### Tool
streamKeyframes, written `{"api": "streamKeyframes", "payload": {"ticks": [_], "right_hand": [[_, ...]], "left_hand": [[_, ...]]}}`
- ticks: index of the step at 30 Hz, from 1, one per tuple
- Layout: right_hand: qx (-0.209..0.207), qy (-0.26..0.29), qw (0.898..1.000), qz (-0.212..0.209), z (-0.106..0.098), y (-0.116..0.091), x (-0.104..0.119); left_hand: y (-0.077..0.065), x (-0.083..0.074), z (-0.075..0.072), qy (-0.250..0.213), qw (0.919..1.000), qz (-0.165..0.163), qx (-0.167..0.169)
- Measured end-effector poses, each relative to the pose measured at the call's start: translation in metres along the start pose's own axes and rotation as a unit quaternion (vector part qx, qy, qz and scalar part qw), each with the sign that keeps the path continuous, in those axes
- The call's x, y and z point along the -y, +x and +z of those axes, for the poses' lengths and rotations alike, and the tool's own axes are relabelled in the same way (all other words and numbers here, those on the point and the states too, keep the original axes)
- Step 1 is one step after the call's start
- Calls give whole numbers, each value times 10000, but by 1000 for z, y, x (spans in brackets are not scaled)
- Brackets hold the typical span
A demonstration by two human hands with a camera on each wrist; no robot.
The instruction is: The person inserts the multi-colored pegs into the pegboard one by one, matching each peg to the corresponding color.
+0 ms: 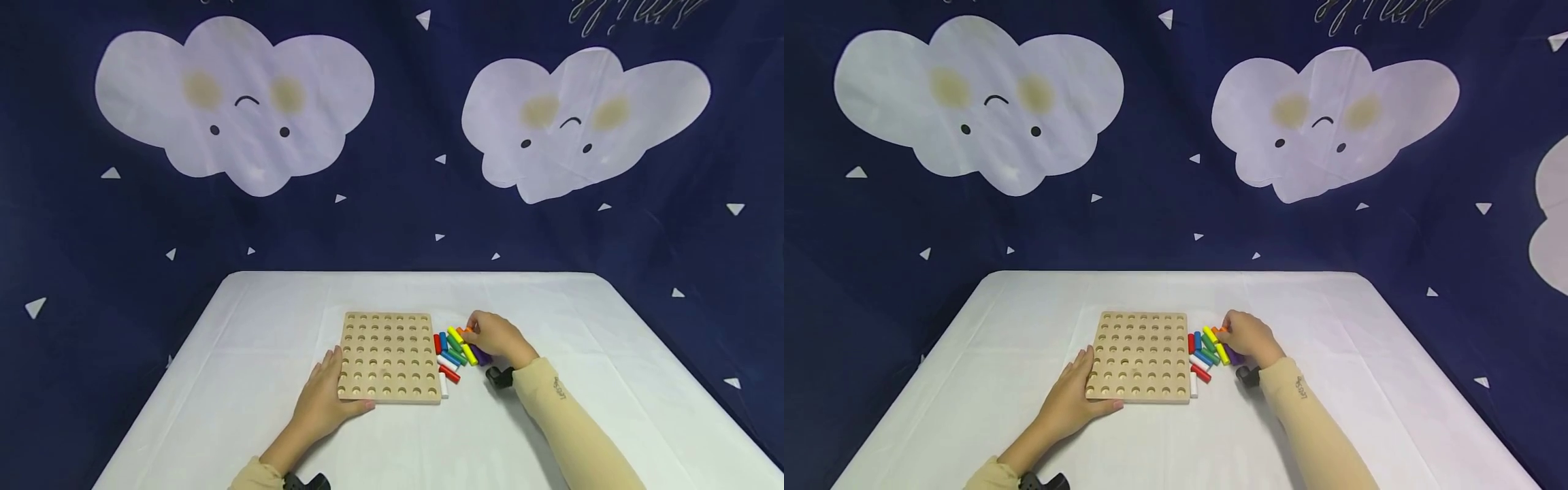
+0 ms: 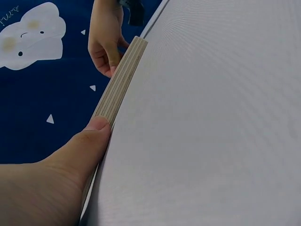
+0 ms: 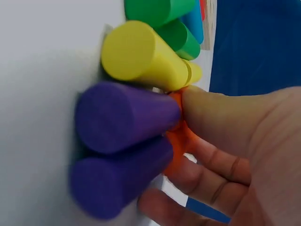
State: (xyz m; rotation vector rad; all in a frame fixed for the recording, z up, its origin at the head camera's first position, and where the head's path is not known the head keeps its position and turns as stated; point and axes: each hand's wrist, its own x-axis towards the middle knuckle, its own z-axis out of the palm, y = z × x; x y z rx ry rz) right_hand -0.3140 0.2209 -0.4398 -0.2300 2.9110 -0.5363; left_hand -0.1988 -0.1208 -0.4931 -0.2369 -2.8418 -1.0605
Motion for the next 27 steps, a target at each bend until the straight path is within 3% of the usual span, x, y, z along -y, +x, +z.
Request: {"api": "streamKeyframes", "payload": {"ticks": [4, 11, 19, 27], "right_hand": [[-24, 412, 9991, 41, -1, 2, -2], [-68, 565, 9983, -147, -1, 10, -8], [-19, 1142, 9932, -241, -4, 16, -18], [-642, 1395, 9880, -170, -8, 20, -12]], "left_hand": [[0, 1, 1, 11, 10000, -81, 55], [3, 4, 1, 48, 10000, -38, 45], [2, 2, -2, 51, 9999, -76, 67], [3, 2, 0, 83, 9999, -45, 69]]}}
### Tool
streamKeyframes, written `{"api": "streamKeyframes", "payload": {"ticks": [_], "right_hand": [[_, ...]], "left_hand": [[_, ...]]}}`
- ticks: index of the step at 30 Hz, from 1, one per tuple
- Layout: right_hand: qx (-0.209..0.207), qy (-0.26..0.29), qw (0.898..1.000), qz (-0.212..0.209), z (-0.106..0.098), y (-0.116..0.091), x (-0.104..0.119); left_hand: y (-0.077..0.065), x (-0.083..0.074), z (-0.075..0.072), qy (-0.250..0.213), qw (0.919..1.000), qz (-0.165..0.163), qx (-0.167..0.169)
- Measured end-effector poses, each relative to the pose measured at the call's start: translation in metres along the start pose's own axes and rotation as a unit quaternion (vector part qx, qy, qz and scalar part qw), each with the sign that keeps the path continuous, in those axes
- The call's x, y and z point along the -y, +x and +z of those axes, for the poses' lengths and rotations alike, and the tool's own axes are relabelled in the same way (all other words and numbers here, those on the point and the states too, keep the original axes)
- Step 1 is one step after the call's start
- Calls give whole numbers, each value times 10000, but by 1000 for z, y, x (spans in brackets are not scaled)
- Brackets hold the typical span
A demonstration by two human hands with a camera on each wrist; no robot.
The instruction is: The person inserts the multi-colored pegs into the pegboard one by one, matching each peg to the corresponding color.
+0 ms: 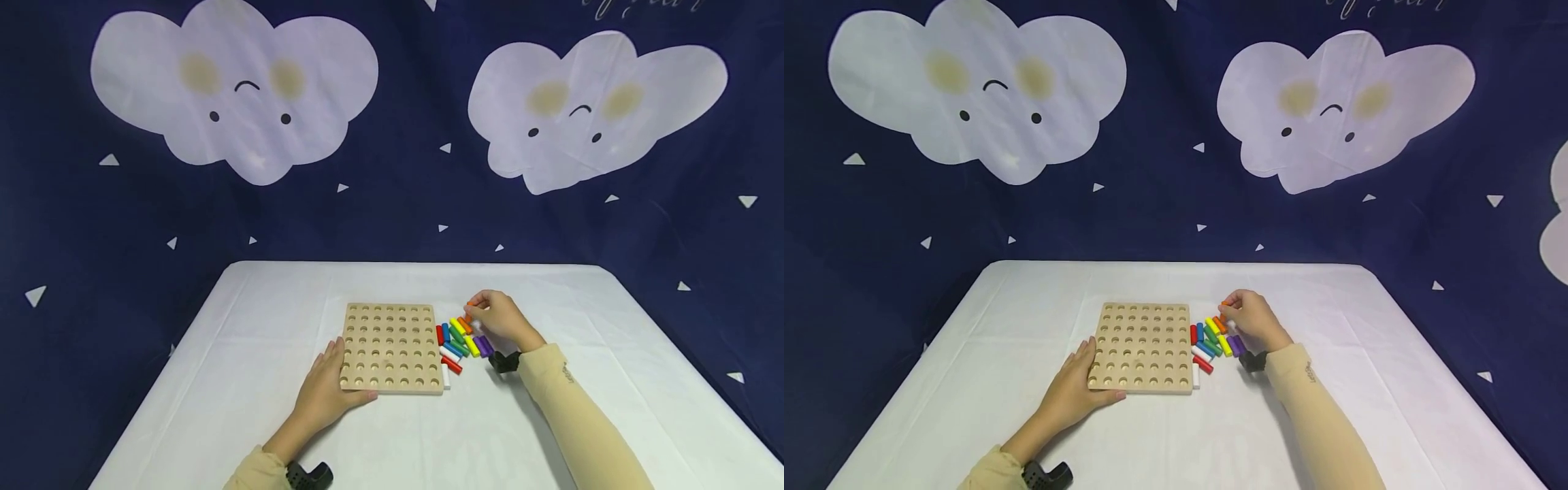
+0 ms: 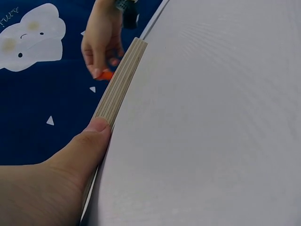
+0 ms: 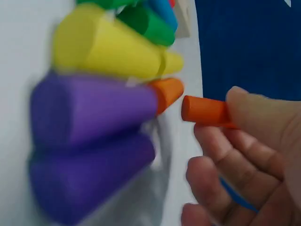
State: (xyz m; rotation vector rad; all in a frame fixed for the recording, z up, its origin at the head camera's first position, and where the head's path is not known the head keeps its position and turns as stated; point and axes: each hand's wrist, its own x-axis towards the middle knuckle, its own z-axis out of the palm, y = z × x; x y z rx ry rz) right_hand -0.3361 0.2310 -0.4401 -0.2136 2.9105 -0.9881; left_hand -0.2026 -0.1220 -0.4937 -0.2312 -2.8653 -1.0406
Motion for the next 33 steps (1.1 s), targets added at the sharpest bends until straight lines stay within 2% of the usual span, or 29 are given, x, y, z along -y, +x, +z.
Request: {"api": "streamKeyframes", "payload": {"ticks": [5, 12, 21, 27, 33], "right_hand": [[-224, 459, 9984, -228, 7, 9, 27], [79, 648, 9956, -670, 29, 25, 62], [280, 154, 9968, -738, 47, 33, 73], [363, 16, 9964, -772, 48, 33, 80], [259, -457, 9952, -820, 48, 33, 84]], "left_hand": [[1, -1, -1, 17, 10000, 29, -75], [2, -1, 0, 51, 9999, 0, -87], [1, -2, -1, 62, 10000, 26, -66], [1, -2, -2, 111, 9999, 72, -75], [2, -2, -2, 104, 9999, 13, -59]]}}
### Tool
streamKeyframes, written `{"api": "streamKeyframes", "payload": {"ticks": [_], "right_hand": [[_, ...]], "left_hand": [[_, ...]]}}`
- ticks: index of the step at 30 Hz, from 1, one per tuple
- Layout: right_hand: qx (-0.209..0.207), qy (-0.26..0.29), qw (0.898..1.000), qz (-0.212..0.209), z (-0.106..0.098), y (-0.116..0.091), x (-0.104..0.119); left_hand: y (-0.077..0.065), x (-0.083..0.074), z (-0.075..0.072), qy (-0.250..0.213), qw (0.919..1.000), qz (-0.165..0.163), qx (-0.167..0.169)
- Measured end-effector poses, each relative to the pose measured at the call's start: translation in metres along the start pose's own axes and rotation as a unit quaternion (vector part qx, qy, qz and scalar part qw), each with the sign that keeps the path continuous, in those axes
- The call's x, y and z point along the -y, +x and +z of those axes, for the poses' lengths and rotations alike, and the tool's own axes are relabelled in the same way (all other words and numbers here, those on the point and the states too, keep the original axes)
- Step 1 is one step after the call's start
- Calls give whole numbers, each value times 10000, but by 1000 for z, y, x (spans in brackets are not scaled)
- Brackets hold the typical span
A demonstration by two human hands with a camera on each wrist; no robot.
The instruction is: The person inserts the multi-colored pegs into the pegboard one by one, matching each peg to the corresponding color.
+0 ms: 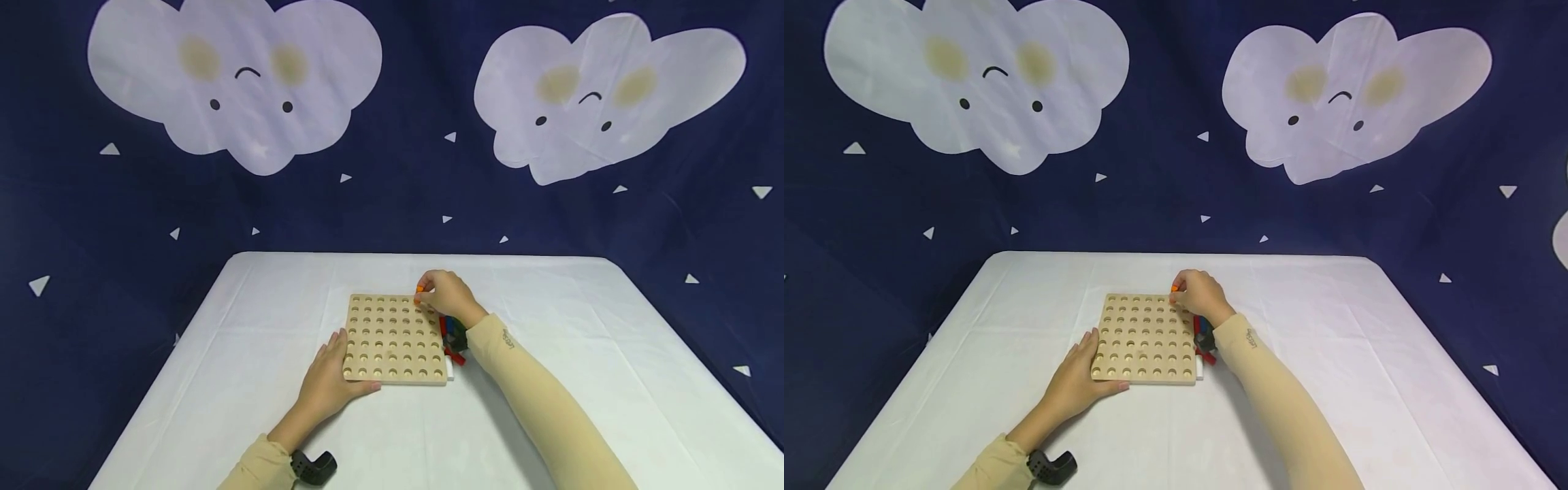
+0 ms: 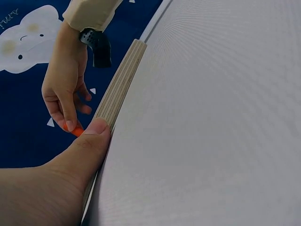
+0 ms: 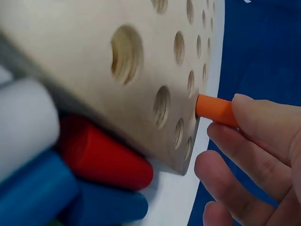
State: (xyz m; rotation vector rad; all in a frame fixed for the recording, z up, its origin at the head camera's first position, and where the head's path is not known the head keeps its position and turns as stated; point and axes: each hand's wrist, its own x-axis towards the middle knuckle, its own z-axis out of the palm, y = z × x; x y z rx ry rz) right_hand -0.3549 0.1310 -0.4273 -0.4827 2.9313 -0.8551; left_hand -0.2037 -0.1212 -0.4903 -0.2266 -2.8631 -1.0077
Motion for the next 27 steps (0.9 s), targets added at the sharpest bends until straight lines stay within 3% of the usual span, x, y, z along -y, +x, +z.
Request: {"api": "streamKeyframes", "payload": {"ticks": [9, 15, 21, 27], "right_hand": [[256, -395, 9988, -109, -4, -2, -2], [-55, -295, 9993, 216, -26, -7, -19], [816, -897, 9895, 786, -52, -23, -39], [1386, -1206, 9767, 1112, -49, -35, -50]], "left_hand": [[0, 0, 0, -14, 10000, 22, 38], [1, 1, -1, -35, 10000, 67, 41], [1, 0, -3, -13, 10000, 43, 46], [0, 1, -2, -25, 10000, 47, 49]]}}
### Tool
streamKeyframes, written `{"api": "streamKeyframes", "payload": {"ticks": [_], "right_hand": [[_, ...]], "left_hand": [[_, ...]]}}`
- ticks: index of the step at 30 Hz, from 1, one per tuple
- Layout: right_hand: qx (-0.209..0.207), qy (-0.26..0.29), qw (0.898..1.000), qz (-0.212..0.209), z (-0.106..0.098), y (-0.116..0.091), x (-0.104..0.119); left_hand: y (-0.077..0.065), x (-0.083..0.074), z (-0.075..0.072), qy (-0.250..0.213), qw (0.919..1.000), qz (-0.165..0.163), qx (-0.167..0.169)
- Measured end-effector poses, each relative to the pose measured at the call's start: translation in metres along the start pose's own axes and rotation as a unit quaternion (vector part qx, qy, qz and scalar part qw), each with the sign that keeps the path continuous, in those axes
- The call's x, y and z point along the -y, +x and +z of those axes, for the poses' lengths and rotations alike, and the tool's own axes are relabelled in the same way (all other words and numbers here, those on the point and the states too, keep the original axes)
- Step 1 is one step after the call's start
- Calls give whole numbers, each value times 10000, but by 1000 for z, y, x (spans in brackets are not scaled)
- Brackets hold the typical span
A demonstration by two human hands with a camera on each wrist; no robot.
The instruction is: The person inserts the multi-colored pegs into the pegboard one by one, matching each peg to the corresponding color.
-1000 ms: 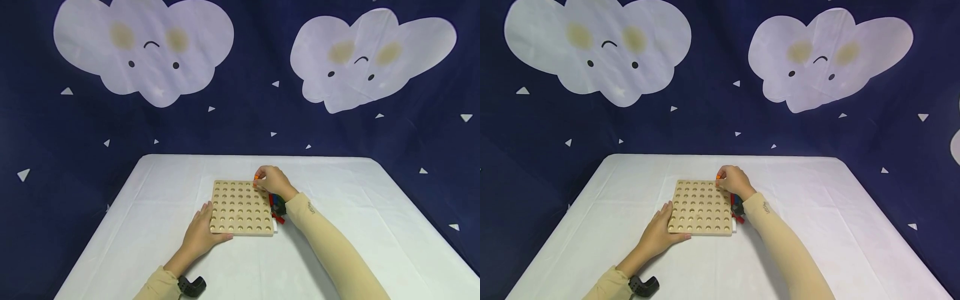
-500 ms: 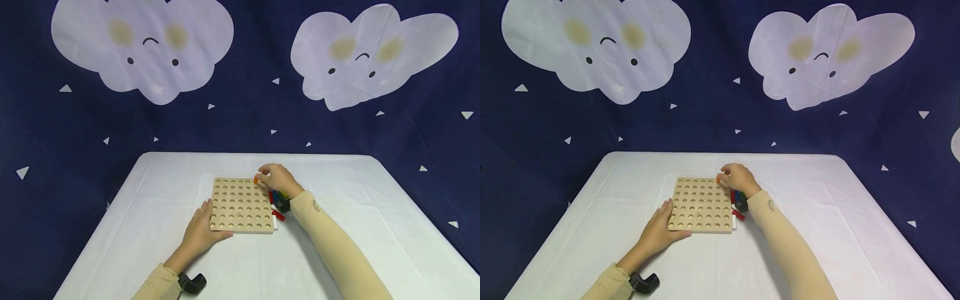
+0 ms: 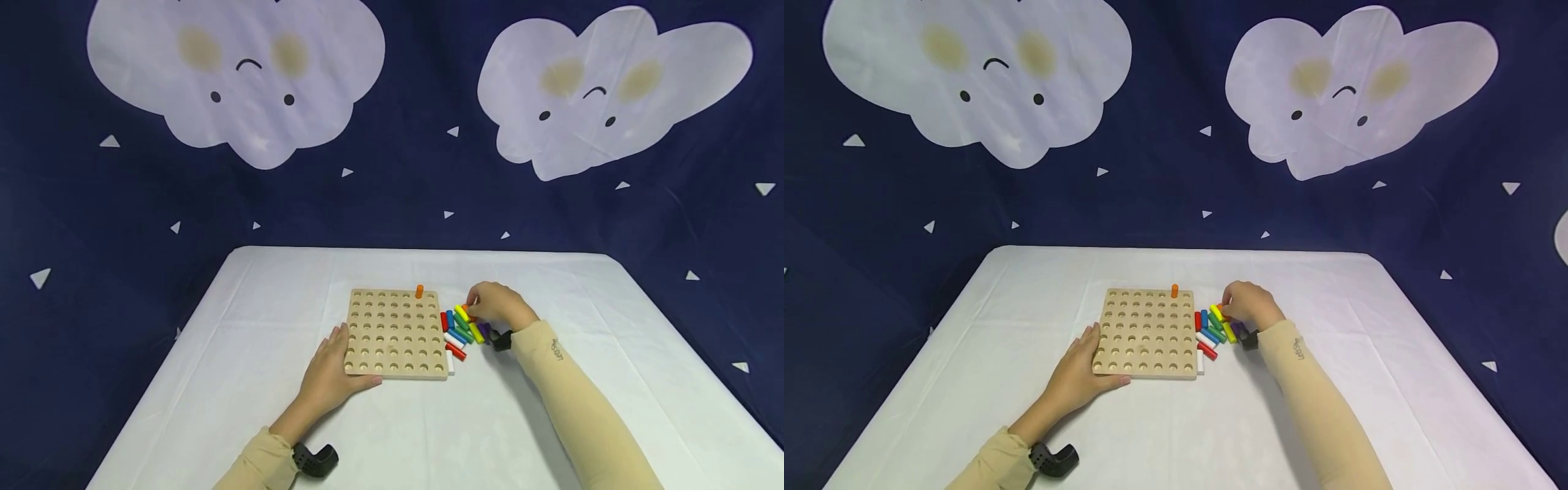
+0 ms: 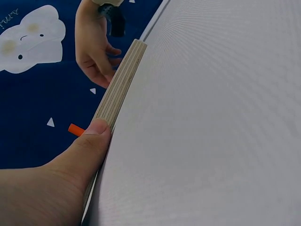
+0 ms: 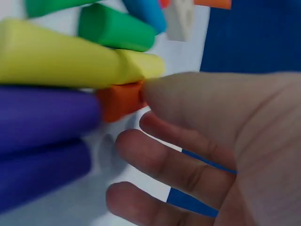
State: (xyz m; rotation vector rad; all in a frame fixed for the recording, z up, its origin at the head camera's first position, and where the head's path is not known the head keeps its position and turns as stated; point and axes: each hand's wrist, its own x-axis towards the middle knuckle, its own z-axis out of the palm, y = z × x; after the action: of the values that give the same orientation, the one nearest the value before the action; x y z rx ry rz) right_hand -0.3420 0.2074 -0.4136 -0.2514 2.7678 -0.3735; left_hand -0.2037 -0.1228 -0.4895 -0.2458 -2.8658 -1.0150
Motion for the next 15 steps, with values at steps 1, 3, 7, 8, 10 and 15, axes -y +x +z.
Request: {"api": "streamKeyframes", "payload": {"ticks": [1, 3, 7, 8, 10, 15], "right_hand": [[30, -27, 10000, 40, 2, 0, -1], [4, -100, 9999, 44, 6, -1, -1], [-205, -354, 9992, -49, 10, -2, 3], [-258, -441, 9987, -69, 10, -3, 4], [-331, -584, 9977, -110, 11, -3, 6], [-480, -519, 9973, -177, 11, -1, 6]], "left_hand": [[0, 0, 0, 3, 10000, 1, 4], [-1, 0, 1, 27, 10000, 4, 30], [-1, 0, 0, 36, 10000, 3, 5], [-1, 1, 0, 38, 10000, -6, 3], [-1, 1, 0, 35, 10000, -32, 8], [1, 0, -1, 34, 9999, -94, 82]]}}
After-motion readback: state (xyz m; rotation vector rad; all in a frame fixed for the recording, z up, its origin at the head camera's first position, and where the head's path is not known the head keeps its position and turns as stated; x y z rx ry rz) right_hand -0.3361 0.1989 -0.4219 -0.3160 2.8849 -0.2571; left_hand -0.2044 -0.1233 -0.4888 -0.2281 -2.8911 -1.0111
